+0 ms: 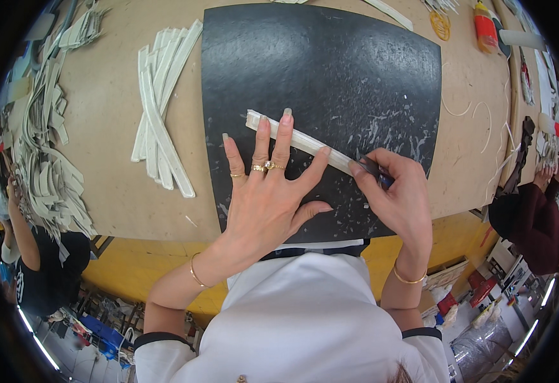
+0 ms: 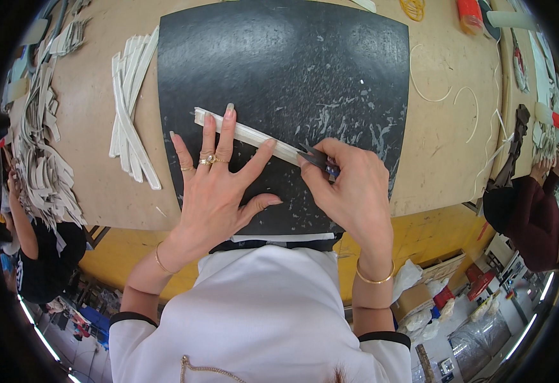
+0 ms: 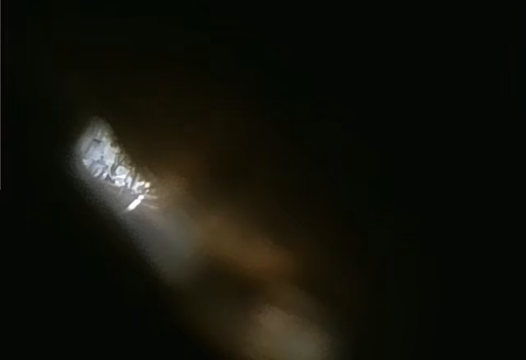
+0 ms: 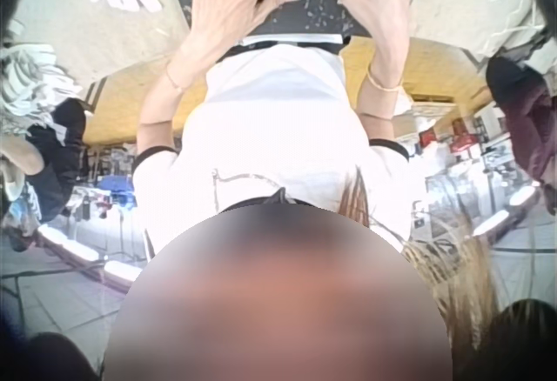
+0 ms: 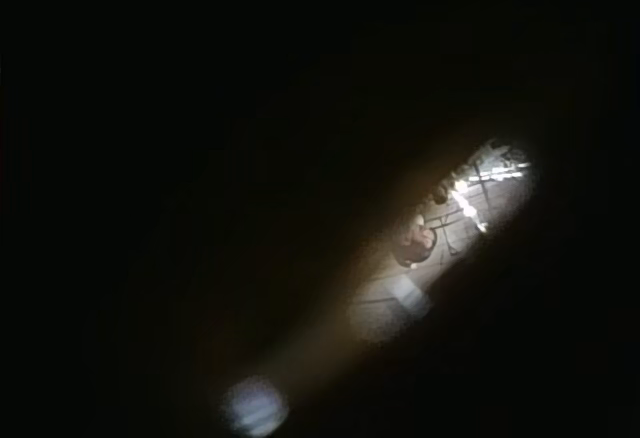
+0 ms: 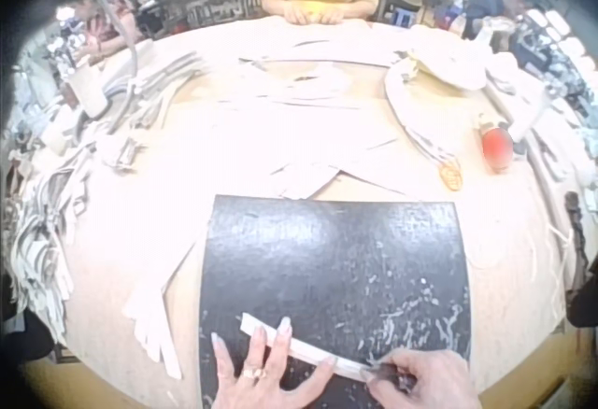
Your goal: The person uses a utility knife to cut long white fabric strips on a black cutting mat. They repeatedly trim the edges of each strip, then place the finished pieces into a pile on the table.
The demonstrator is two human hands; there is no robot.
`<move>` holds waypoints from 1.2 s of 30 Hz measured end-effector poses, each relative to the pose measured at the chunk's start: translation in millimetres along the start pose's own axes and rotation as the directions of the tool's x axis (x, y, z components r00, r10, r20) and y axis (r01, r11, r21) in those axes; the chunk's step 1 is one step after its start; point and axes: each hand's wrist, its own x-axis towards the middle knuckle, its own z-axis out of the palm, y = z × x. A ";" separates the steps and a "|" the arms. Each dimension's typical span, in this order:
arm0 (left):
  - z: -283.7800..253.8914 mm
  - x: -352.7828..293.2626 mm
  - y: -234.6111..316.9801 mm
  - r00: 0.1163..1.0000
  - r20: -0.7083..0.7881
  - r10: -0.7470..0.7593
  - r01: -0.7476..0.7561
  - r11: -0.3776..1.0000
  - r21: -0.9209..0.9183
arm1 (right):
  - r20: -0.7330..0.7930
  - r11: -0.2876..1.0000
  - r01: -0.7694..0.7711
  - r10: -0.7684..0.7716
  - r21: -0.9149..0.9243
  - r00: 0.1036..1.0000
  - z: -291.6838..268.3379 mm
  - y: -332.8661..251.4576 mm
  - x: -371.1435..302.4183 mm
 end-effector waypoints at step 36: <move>7.6 -8.9 -8.1 0.994 -0.111 0.019 -0.023 0.999 -0.033 | 0.018 0.996 0.065 -0.064 -0.065 0.998 10.5 -27.3 16.5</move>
